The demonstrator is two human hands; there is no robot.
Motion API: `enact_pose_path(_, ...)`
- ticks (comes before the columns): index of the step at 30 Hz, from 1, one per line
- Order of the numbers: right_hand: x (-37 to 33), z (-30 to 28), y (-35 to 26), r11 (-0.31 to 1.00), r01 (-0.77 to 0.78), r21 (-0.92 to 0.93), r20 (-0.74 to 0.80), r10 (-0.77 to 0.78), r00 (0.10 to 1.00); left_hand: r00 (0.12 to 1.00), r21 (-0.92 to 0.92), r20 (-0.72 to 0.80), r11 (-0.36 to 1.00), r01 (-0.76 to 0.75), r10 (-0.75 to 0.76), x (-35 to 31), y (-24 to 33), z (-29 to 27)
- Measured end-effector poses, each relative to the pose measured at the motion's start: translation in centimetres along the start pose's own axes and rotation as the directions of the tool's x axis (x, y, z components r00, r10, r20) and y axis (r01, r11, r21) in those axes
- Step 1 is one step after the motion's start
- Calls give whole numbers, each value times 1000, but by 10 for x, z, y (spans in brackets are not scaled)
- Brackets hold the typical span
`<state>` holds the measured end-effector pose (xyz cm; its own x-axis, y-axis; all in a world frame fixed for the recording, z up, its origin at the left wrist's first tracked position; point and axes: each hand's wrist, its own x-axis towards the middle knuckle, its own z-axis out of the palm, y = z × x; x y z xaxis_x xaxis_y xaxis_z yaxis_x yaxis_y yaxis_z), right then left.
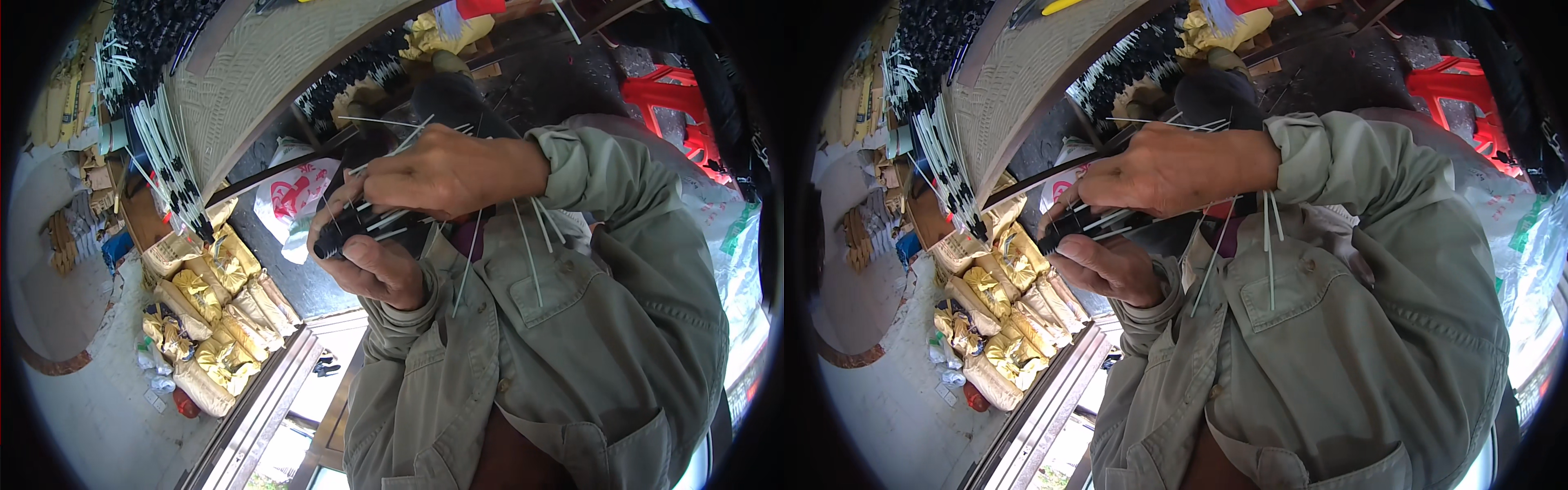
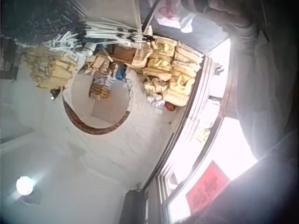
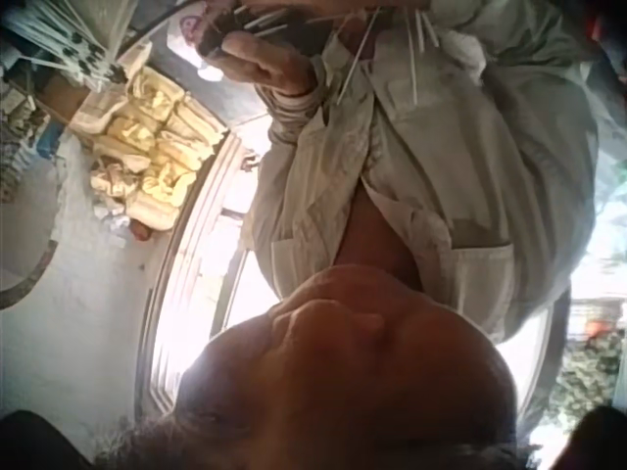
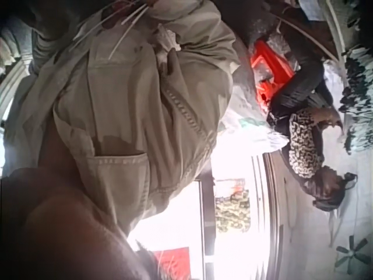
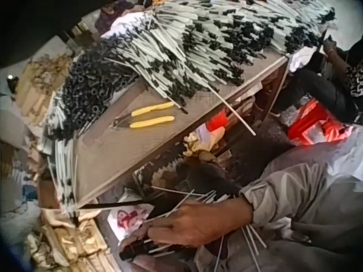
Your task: Assembling white plastic fan blades into a black central hub and securing them using pliers.
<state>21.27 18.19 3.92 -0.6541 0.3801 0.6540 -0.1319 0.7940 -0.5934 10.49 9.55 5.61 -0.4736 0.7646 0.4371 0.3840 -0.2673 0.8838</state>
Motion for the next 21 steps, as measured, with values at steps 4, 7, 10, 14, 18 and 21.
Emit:
enact_pose_path(4, 0, -3, 8, 994, 94, 54, 2, -94, 996, 1000, 11, 18, 1000, 9, -9, -3, 3, 1)
enact_pose_path(7, 9, -12, 11, 986, 87, 142, 101, -102, 990, 995, 20, -65, 997, 78, -77, -6, 6, 6)
enact_pose_path(10, 7, -12, 18, 974, 166, 154, 80, -179, 981, 997, -144, -80, 990, -2, -9, -5, 3, 16)
enact_pose_path(14, 6, -21, 10, 976, 153, 158, 150, -176, 973, 992, -49, 2, 991, -123, 123, 1, 2, 14)
enact_pose_path(18, -4, -26, -3, 996, 49, 77, 135, -59, 989, 994, -160, -11, 981, -107, 107, 3, 4, 20)
enact_pose_path(21, -8, -34, -10, 952, -160, 260, 132, 130, 983, 983, -196, 82, 970, -145, 164, 6, 3, 20)
